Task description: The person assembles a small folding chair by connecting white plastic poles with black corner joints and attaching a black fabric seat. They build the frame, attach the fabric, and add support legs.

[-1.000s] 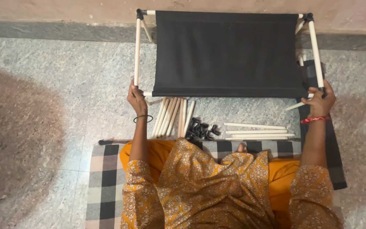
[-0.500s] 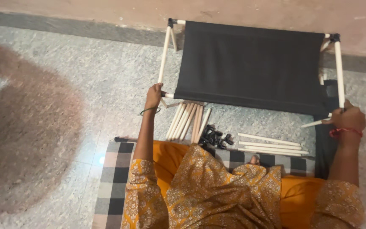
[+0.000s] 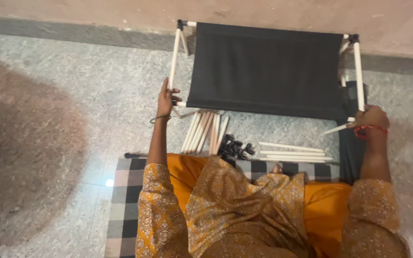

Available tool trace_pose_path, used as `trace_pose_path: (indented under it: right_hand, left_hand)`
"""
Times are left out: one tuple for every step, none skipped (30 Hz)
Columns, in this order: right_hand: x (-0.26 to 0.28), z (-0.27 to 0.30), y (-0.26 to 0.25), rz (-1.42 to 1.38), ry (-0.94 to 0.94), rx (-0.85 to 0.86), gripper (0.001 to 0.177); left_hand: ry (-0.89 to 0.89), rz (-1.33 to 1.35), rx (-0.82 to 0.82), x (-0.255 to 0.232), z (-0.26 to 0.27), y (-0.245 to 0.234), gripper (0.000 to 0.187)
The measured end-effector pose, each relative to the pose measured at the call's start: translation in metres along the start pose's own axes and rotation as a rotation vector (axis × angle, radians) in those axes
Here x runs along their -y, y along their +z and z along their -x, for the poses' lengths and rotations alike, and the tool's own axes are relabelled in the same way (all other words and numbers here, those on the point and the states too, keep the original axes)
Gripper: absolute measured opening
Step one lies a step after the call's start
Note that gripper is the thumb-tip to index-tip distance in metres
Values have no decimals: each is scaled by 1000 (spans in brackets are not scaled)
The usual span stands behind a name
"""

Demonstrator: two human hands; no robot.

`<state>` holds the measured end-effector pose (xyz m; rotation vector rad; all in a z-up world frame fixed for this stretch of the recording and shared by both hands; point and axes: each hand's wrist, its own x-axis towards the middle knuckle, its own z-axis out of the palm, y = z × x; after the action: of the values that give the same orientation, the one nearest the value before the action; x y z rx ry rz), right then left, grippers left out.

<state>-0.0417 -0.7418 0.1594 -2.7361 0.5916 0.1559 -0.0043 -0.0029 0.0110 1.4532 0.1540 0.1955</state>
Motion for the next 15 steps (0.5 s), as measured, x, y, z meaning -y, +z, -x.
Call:
trace_pose_path:
  right_hand:
    - [-3, 1, -1, -41, 10, 79, 22]
    - [-6, 1, 0, -82, 20, 158, 27]
    - [-10, 2, 0, -127, 34, 234, 32]
    - [-12, 1, 2, -156, 6, 266, 31]
    - [-11, -1, 6, -190, -24, 293, 30]
    - [-15, 0, 5, -225, -55, 318, 31]
    - [-17, 0, 6, -262, -170, 264, 31]
    - [-17, -1, 11, -297, -285, 208, 32]
    - [-16, -3, 14, -330, -406, 151, 32]
    - [-15, -3, 19, -476, -325, 150, 32]
    - [-12, -5, 24, -619, -246, 151, 32]
    - [-10, -7, 28, -760, -167, 152, 32]
    - [-8, -9, 30, -770, -138, 131, 32]
    - [-7, -10, 32, -780, -110, 109, 33]
    - [-7, -10, 33, -789, -80, 88, 34]
  left_hand:
    - [-47, -112, -26, -1, 0, -1, 42]
    - [-93, -225, -50, -4, 0, -4, 38]
    - [-138, -340, -69, -5, -2, -5, 39]
    - [-242, -291, -29, -8, 0, -11, 39]
    - [-339, -246, 11, -12, 1, -18, 43]
    - [-319, -252, 41, -14, -1, -16, 45]
    - [-303, -259, 64, -15, 0, -19, 49]
    - [-287, -266, 86, -16, 0, -20, 53]
    - [-303, -249, 75, -16, 0, -20, 53]
    - [-320, -232, 64, -17, 0, -19, 54]
    - [-338, -213, 47, -17, 0, -17, 56]
    - [-296, -241, 47, -16, 1, -15, 56]
    - [-254, -267, 41, -15, 3, -14, 57]
    - [-212, -293, 35, -14, 4, -13, 58]
    - [-214, -331, 25, -14, 6, -12, 58]
